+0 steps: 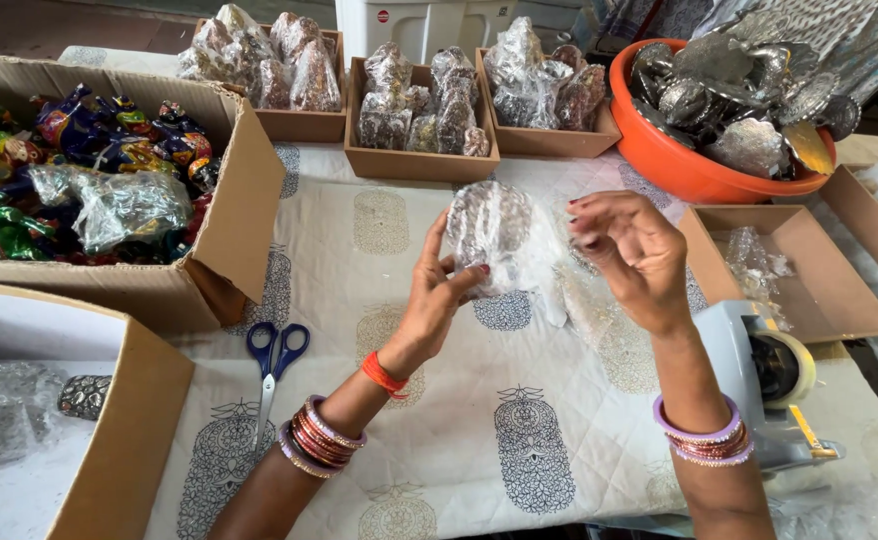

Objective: Wrapping small decorative items in bubble wrap for packaging.

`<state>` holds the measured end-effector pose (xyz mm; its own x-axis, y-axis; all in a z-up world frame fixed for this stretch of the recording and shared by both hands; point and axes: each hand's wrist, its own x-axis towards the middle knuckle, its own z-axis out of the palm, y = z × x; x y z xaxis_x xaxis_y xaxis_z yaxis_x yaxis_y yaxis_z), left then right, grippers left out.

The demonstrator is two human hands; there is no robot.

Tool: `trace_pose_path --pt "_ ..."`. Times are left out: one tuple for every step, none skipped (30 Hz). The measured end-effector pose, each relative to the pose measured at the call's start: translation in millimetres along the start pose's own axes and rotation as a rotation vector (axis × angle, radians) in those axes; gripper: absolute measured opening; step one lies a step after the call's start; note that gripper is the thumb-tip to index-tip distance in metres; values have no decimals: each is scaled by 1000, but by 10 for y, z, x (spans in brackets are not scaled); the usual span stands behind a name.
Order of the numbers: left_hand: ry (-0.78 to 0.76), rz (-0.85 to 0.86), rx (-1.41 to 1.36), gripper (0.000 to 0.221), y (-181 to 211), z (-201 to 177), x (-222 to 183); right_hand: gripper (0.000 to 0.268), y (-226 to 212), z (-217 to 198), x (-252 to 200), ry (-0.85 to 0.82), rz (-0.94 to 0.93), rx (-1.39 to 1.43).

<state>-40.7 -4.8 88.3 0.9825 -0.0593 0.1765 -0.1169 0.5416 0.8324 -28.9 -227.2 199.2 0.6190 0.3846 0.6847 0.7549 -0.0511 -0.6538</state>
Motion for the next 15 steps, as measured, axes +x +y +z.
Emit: trace_pose_path --pt "8 -9 -111 91 37 8 -10 23 83 -22 -66 75 67 175" --pt "2 -11 -111 91 54 18 -17 23 202 -35 -169 80 67 171" --pt "20 22 -99 91 71 28 -23 21 320 -48 -270 132 85 252" --pt "39 57 -86 90 95 33 -27 20 442 -56 -364 183 102 335" --pt "34 57 -85 90 90 52 -41 20 437 7 -479 187 100 333" --pt "25 162 18 89 86 67 -60 22 435 75 -590 198 132 311" --pt "16 268 121 87 80 82 -80 25 435 143 -701 208 164 289" --pt "16 266 122 87 73 96 -86 25 331 257 -697 210 165 290" --pt "24 381 235 84 65 109 -92 37 230 370 -693 104 163 248" --pt "30 493 348 82 53 123 -102 50 125 484 -697 1 163 205" --pt "27 490 350 82 31 131 -115 50 72 563 -680 4 166 206" --pt "33 490 354 79 13 133 -128 59 20 649 -663 26 175 182" --pt "39 490 358 77 -3 134 -144 68 -35 738 -644 47 183 158" --pt "37 489 361 77 7 149 -154 68 15 762 -635 51 183 160" --pt "50 472 371 76 19 164 -165 79 62 788 -624 79 216 283"
